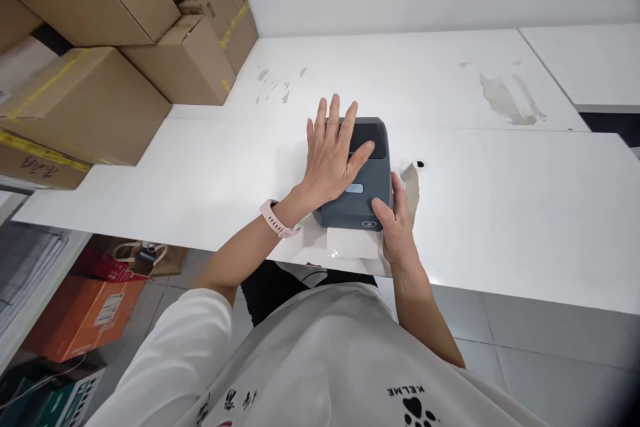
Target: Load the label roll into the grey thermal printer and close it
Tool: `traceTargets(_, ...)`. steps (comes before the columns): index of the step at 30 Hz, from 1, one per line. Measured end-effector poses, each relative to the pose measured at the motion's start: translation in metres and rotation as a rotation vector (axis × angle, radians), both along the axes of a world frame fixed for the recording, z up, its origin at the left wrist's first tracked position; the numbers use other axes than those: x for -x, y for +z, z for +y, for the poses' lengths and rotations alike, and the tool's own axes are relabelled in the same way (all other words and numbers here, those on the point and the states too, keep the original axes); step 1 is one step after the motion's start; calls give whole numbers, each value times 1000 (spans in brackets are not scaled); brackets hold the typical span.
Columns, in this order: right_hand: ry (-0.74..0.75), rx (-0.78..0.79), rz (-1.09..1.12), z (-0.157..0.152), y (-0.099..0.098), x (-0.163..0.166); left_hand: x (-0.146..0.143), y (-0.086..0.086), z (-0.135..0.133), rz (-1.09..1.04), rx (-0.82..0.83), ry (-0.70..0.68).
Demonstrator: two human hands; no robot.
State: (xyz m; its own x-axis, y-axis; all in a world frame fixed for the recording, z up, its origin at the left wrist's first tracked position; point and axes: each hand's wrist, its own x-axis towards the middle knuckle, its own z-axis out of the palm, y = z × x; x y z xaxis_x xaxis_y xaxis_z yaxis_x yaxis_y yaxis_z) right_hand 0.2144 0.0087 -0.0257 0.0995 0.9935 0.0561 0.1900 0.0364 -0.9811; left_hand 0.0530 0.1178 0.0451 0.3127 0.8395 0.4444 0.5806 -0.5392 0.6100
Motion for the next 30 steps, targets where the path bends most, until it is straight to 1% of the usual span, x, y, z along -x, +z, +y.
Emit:
traceTargets(5, 18, -65, -134, -1, -1, 1, -2, 1, -1, 15, -3, 21)
traceTargets(12, 21, -12, -1, -2, 5, -1, -5, 0, -3, 14, -24, 28)
traceTargets(17, 30, -14, -65, -2, 5, -1, -5, 2, -4, 54, -15, 37)
traceTargets(21, -16, -1, -17, -4, 3, 2, -4, 3, -6, 72, 10, 44)
traceTargets(24, -33, -12, -37, -5, 0, 4, -3, 3, -3, 76, 13, 57)
traceTargets(27, -23, -20, -18, -4, -4, 4, 2, 4, -2, 40, 17, 65)
traceTargets(29, -5, -28, 6, -1, -6, 2, 7, 3, -11, -36, 47, 98)
traceTargets(30, 9, -26, 11, 0, -7, 1, 9, 0, -20, -91, 88, 127)
